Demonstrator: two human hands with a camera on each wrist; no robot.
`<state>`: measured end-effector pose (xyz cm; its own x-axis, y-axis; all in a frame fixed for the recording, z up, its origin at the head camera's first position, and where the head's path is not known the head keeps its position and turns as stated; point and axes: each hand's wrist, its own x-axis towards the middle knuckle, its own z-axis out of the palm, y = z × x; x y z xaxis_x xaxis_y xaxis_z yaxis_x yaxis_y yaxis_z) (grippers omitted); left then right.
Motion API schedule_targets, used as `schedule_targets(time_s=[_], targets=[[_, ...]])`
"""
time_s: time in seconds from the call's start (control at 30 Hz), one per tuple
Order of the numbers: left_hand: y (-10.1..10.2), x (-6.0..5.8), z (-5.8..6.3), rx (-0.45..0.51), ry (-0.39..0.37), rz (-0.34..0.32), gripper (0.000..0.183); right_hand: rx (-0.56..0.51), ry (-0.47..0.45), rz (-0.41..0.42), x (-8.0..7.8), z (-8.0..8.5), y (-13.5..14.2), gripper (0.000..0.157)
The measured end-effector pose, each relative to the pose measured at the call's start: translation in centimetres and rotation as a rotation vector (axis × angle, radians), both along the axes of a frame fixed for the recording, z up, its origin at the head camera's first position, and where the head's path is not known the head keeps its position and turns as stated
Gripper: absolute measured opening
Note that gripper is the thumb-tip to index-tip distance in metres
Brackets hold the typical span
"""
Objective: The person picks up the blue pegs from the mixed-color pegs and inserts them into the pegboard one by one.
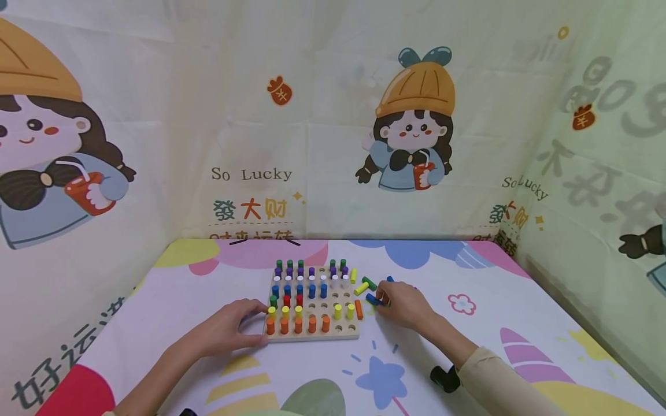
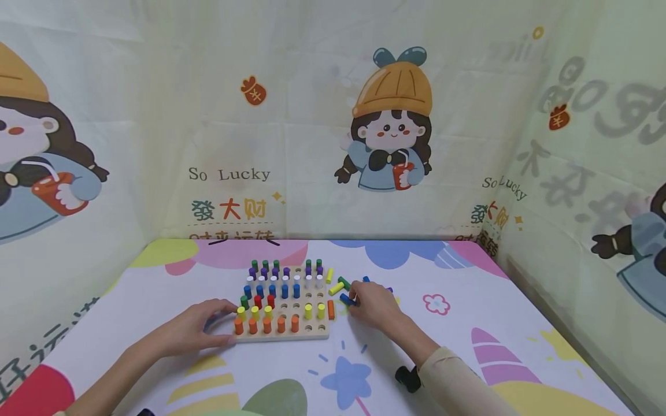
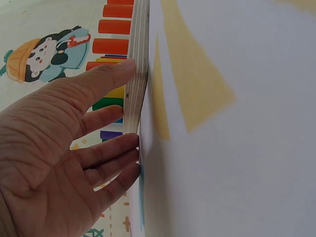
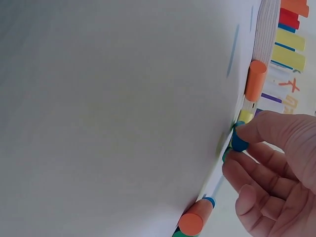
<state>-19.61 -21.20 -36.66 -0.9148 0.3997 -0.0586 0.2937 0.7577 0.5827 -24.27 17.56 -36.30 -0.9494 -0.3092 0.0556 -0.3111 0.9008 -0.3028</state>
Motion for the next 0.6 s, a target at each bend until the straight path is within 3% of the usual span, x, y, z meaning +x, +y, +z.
schedule_targets(time_s=[0.6], targets=[[0.1,0.2,0.3,-0.001,-0.001,-0.002,0.056,-0.068,0.111,0.028,0.3,1.5,-0.6,0.016]])
